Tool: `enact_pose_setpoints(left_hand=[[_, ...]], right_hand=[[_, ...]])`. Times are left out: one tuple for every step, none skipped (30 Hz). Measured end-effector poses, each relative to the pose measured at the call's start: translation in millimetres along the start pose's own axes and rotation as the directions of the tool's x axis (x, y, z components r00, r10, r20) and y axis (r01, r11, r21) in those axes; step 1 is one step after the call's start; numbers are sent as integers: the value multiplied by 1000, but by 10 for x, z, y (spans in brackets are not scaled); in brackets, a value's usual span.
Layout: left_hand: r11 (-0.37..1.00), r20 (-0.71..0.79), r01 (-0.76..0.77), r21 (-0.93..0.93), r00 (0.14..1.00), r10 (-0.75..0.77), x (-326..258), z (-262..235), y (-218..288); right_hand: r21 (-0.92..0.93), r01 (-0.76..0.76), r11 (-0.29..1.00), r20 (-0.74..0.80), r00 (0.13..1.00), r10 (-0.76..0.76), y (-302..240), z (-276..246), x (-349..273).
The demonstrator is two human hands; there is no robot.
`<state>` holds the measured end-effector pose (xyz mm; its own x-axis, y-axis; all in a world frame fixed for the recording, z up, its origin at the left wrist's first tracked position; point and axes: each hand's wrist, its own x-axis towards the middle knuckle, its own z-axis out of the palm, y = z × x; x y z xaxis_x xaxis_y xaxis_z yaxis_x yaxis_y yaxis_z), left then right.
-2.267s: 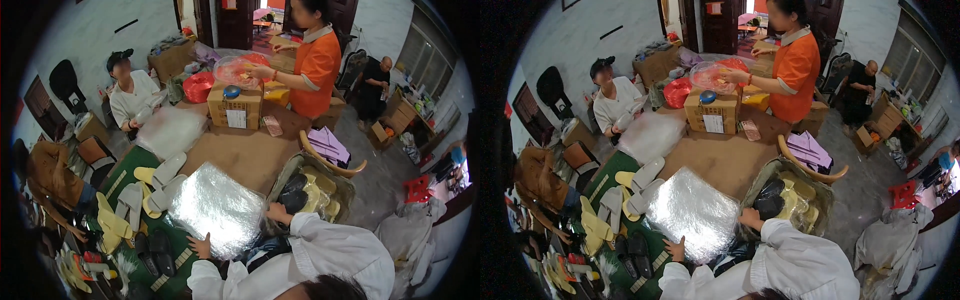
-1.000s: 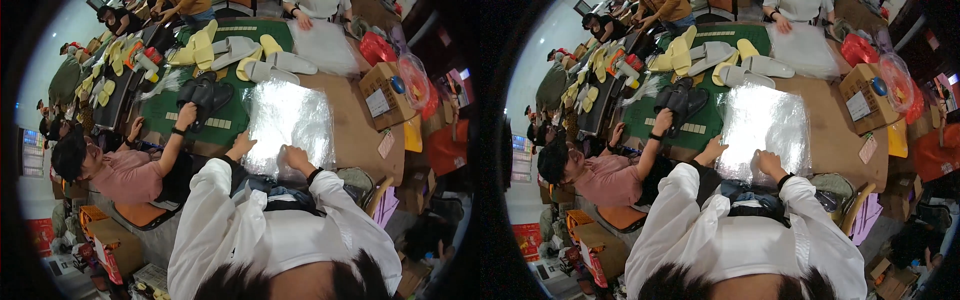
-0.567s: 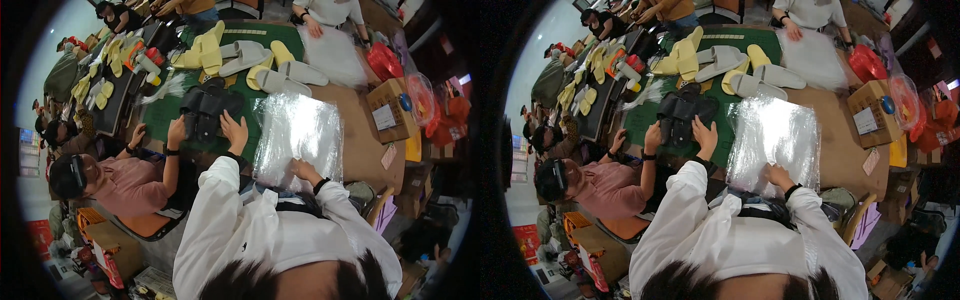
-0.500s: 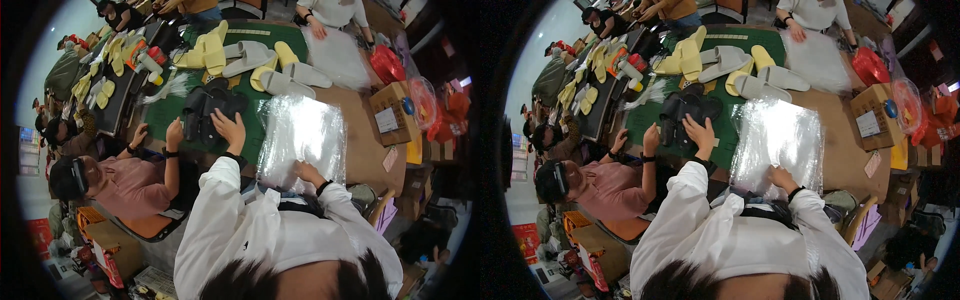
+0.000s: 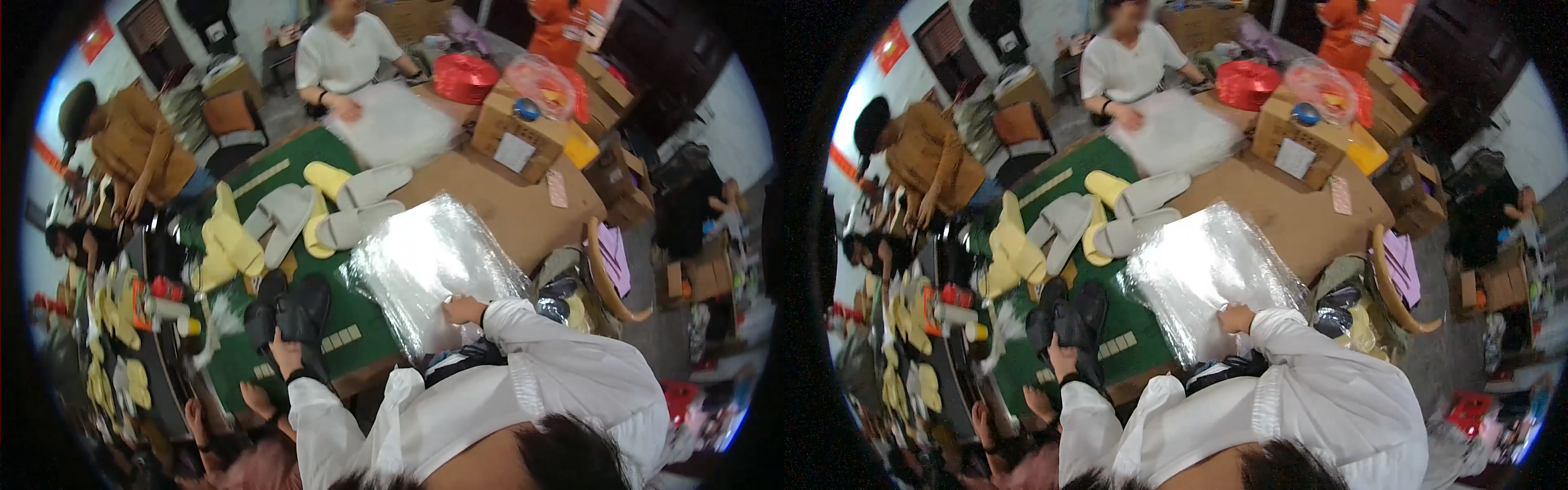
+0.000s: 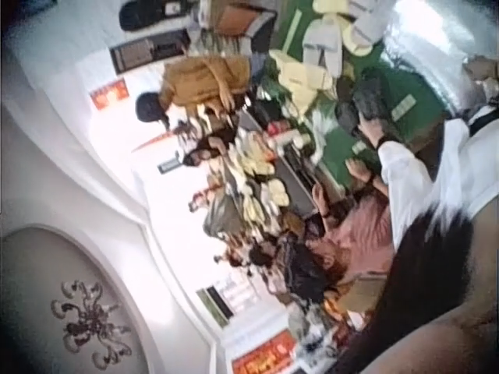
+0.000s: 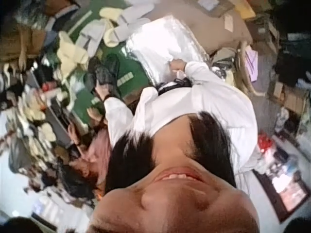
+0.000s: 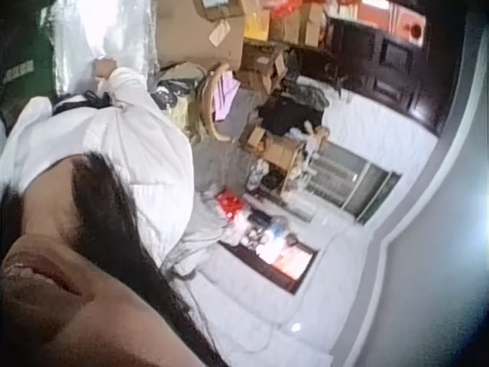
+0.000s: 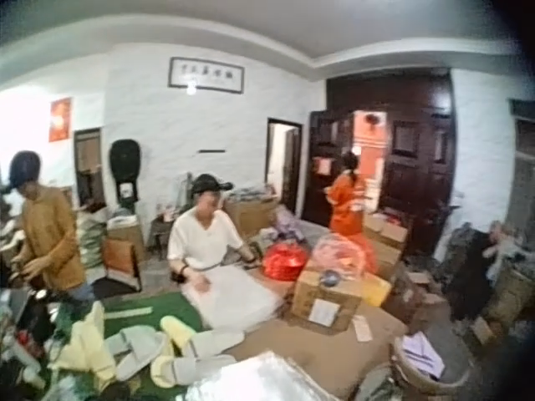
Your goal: The recorder is packing finished shoes (sandals/slides) into plastic bags and placing them into a larger container in a manufacturing environment.
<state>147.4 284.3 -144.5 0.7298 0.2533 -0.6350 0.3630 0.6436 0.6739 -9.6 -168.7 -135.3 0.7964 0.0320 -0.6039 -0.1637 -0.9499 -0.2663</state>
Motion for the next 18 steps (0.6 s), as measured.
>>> enact_pose_setpoints(left_hand=[[643,202,-404,651,908,366,335,-832,105],[-216,625,-624,751,567,536,109,-335,-146],[98,484,-580,809,751,450,85,-300,-111],[-70,582,-649,758,624,522,-15,-224,-130],[-110,615,-661,742,607,503,-162,-76,-110],[-152,642,-667,730,591,489,-337,31,-50],[610,250,-468,639,877,410,-534,300,46],[992,4,6,125,1000,-7,-664,555,96],[553,394,-555,621,831,391,-435,96,-78],[605,581,-632,483,749,319,-1120,740,-10],[939,474,-144,312,880,-23,-1350,1015,121],[905,459,420,65,793,-401,-1478,1221,163],[937,472,337,94,813,-340,-1618,1386,101],[960,490,253,123,826,-281,-1740,1515,12],[954,557,171,247,780,-284,-1764,1572,-51],[927,590,195,321,724,-357,-1843,1680,-91],[909,625,219,354,667,-404,-1970,1842,-162],[889,655,238,391,606,-451,-2109,2000,-228]], right_hand=[[-66,69,995,84,994,-64,-237,-21,69],[-94,-6,996,148,989,20,4,19,23],[-101,-34,994,139,989,48,-7,53,7],[-81,-61,995,114,991,70,-1,82,-18],[-96,-65,993,69,995,72,-5,91,-55],[-114,-62,992,28,997,66,-34,83,-79],[-103,-103,989,53,993,109,-114,29,-117],[-92,-112,989,39,992,116,-133,47,-119],[-93,-100,991,26,994,102,-230,61,-89],[-71,-150,986,16,988,152,-99,130,-117],[-64,-152,986,6,988,153,-133,128,-109],[-92,-152,984,13,988,154,-143,139,-89],[-121,-154,981,23,987,158,-140,163,-69],[-112,-166,980,16,986,169,-110,192,-53],[-121,-161,979,2,987,162,-98,216,-28],[-131,-158,979,-11,987,158,-99,224,-22],[-124,-165,978,-17,986,165,-79,225,-23],[-132,-147,980,0,989,148,-63,201,-31]])
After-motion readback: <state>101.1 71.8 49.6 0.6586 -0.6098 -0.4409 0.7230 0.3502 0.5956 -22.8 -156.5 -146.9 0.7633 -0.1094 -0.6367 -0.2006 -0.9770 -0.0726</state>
